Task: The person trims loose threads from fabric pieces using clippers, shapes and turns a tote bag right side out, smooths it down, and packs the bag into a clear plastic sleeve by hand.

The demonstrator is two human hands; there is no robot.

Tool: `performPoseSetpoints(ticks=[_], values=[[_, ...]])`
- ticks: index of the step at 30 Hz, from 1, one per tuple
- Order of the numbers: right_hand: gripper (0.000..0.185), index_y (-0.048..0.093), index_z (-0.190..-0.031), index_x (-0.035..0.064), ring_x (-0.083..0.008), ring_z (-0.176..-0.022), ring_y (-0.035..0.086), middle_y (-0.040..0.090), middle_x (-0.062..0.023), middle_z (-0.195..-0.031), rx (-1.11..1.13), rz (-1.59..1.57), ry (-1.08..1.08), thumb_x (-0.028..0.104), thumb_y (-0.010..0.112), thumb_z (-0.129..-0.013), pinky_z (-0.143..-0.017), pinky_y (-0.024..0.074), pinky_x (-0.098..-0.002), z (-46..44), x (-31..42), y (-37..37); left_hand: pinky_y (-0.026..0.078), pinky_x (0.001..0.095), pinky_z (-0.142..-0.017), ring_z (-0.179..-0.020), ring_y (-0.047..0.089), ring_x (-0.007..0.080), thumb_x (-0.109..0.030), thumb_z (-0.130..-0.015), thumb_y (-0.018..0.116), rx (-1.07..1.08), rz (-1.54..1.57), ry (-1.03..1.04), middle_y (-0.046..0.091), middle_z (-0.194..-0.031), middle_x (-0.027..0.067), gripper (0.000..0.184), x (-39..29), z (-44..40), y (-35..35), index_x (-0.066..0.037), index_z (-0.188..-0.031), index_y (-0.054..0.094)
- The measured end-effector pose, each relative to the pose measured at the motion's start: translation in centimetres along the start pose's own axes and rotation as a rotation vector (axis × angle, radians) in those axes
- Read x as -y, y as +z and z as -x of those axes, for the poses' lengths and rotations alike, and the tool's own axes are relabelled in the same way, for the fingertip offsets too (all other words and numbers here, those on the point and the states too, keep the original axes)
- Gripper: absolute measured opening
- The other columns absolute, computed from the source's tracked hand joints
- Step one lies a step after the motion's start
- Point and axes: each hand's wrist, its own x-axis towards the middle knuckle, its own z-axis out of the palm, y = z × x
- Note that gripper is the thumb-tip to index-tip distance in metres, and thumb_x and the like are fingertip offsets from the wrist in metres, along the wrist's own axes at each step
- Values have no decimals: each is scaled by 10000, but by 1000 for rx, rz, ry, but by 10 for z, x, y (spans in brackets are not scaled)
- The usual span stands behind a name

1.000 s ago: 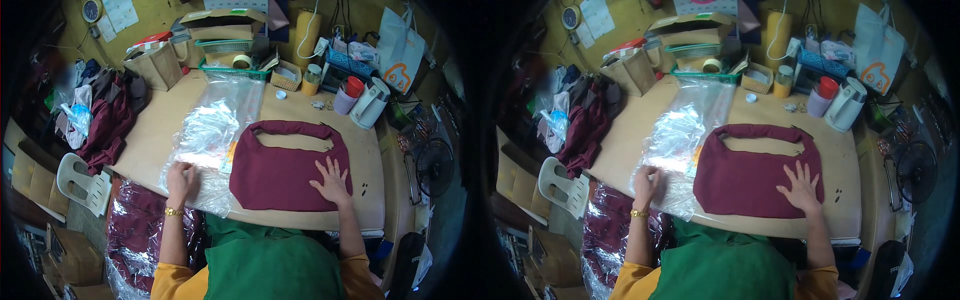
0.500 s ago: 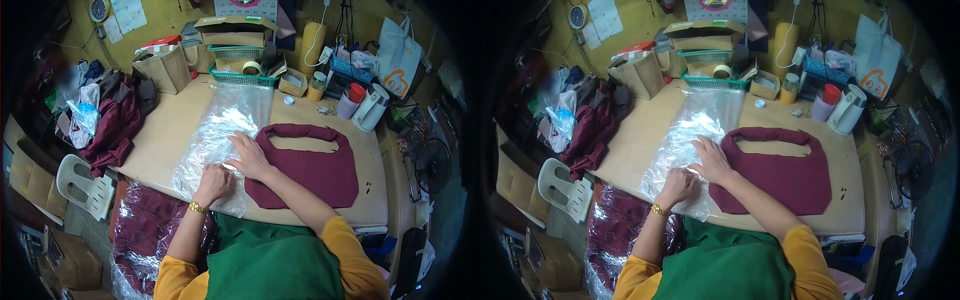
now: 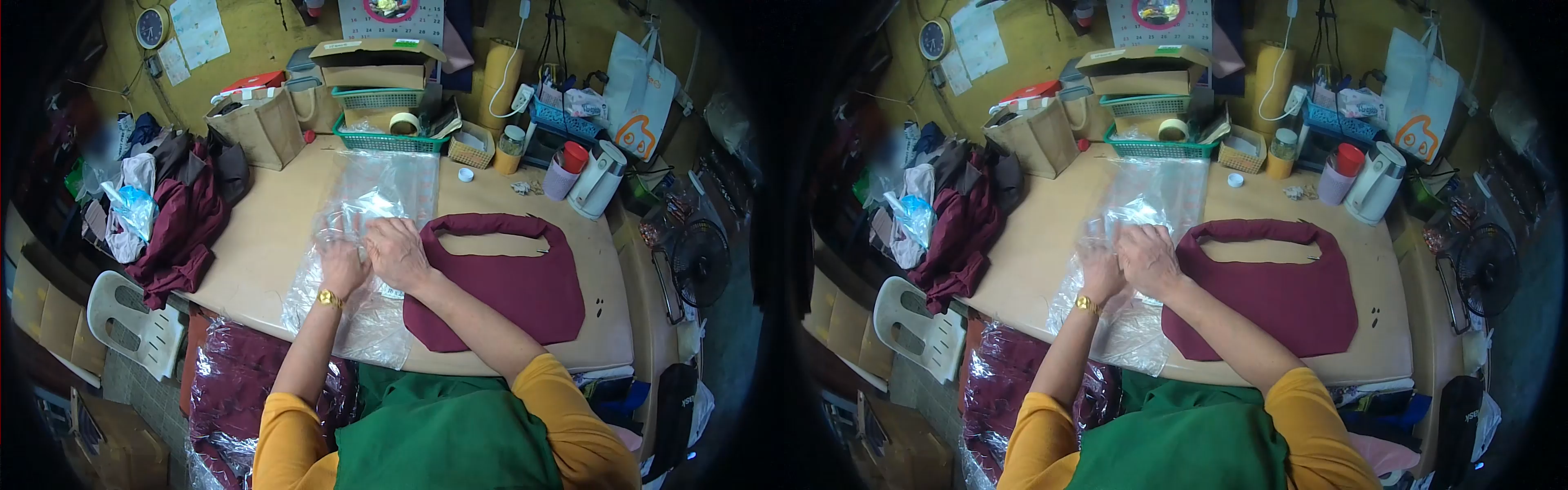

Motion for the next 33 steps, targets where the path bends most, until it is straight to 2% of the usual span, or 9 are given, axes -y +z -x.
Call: performPoseSetpoints(ticks=[3,5,7,10,17,22,25,28,33], values=[[60,598,-836,42,-317,-824,582,577,-131,-843,-14,-229,-156,91,599,-801,-784,456,-435,17,31,-8,359,547,-1076,-1359,388,428,-251,-849,599,325,-91,-65,361,-1514,215,679,20,10,28,-139,-1484,385],[99,595,-855,10,-320,-882,578,572,-155,-936,309,-317,-222,62,575,-773,-803,456,-436,46,45,-4,423,467,-1034,-1286,489,374,-261,-875,594,109,263,269,511,-1393,214,500,40,18,102,-99,-1346,555],[140,594,-879,-17,-326,-935,577,575,-175,-1011,530,-295,-202,44,548,-762,-825,452,-439,67,48,1,503,398,-898,-1074,629,324,-176,-848,653,-58,1302,-124,671,-1119,193,339,24,29,100,-61,-1167,669],[184,604,-915,-15,-350,-1006,549,551,-205,-1066,614,-181,-107,23,543,-746,-869,439,-444,82,33,17,527,384,-660,-715,660,298,-103,-825,727,-196,691,-75,682,-788,153,334,14,37,33,-1,-1138,669],[323,545,-1080,-47,-415,-1135,486,501,-244,-1128,459,78,-151,174,630,-860,-976,411,-522,85,36,54,512,436,-688,-701,641,312,-264,-827,746,-117,455,-126,643,-746,159,359,39,36,15,-5,-1069,693],[447,529,-1128,-34,-413,-1177,479,511,-231,-1136,700,-48,11,264,695,-838,-968,422,-540,77,42,53,391,506,-1003,-1230,482,425,-258,-766,774,-102,532,-138,496,-1372,218,320,37,39,-5,-79,-1019,693],[403,567,-1105,-32,-388,-1109,540,541,-219,-1137,800,-52,-90,258,682,-850,-950,449,-505,74,42,44,353,542,-1025,-1226,497,409,-232,-746,783,-161,370,-29,491,-1403,164,336,24,37,-5,-88,-1033,686],[344,575,-1062,-23,-365,-1082,558,550,-197,-1125,778,-105,-169,213,683,-837,-930,460,-480,78,43,42,343,561,-1025,-1166,568,359,-237,-790,770,-6,496,-117,613,-1249,119,260,45,45,43,-78,-979,692],[328,574,-1065,-4,-386,-1118,529,527,-192,-1107,690,-334,50,139,706,-801,-967,427,-508,69,43,32,528,307,-687,-798,673,173,-112,-822,765,74,1141,-443,691,-776,67,150,33,27,27,-31,-795,641]])
